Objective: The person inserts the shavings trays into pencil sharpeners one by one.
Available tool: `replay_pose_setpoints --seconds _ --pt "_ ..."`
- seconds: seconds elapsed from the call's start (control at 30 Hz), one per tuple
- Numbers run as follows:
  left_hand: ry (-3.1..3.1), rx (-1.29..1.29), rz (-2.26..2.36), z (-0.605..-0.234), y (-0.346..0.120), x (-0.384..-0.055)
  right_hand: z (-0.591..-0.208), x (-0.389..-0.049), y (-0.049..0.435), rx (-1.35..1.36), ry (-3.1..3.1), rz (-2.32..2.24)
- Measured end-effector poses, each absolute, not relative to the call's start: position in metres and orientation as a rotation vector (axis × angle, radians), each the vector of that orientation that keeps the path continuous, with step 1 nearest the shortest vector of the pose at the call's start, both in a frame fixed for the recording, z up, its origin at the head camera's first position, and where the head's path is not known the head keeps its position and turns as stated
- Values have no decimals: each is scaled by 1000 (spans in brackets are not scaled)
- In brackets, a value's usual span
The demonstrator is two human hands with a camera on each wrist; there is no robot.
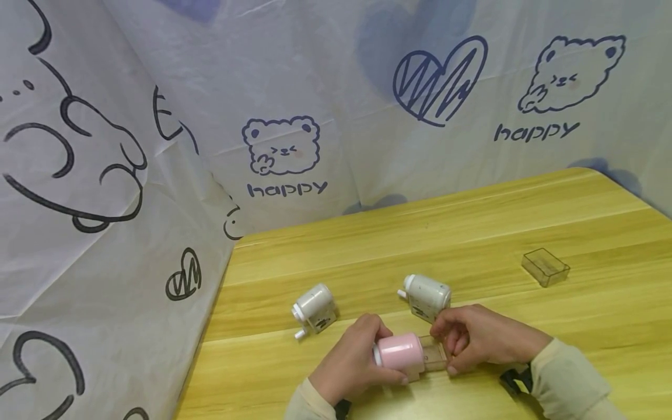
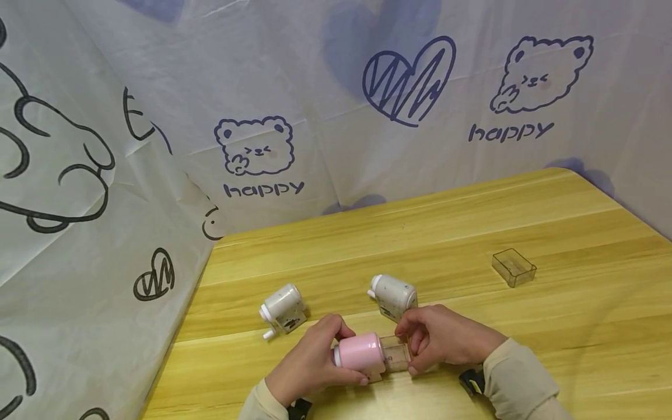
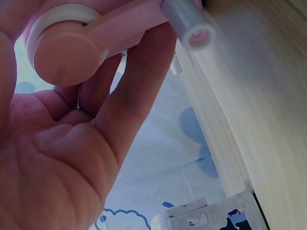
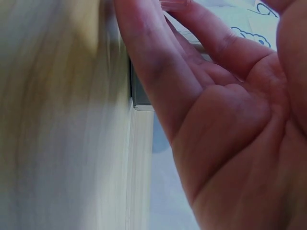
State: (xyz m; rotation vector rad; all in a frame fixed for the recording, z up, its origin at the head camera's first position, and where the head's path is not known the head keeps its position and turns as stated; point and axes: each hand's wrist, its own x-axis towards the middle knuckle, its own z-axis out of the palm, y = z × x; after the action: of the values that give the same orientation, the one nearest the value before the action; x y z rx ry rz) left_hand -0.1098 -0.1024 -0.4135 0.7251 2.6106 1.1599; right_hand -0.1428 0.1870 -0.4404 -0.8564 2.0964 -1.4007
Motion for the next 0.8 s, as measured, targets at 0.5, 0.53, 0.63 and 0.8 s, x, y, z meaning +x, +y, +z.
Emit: replay_pose_setpoints --seconds 0.5,0.53,0.63,0.8 --pt "2607 724 1166 -414 -103 -110 -440 -143 187 -870 2074 -1413" --pt "2608 723 1166 -414 -103 -110 -440 -143 186 -870 2068 -1418" --pt "2614 718 1159 -414 -102 -110 -440 -143 184 -874 2056 -1427" --pt "2622 718 1156 -413 -102 -109 -441 -143 184 -870 2050 -1423"
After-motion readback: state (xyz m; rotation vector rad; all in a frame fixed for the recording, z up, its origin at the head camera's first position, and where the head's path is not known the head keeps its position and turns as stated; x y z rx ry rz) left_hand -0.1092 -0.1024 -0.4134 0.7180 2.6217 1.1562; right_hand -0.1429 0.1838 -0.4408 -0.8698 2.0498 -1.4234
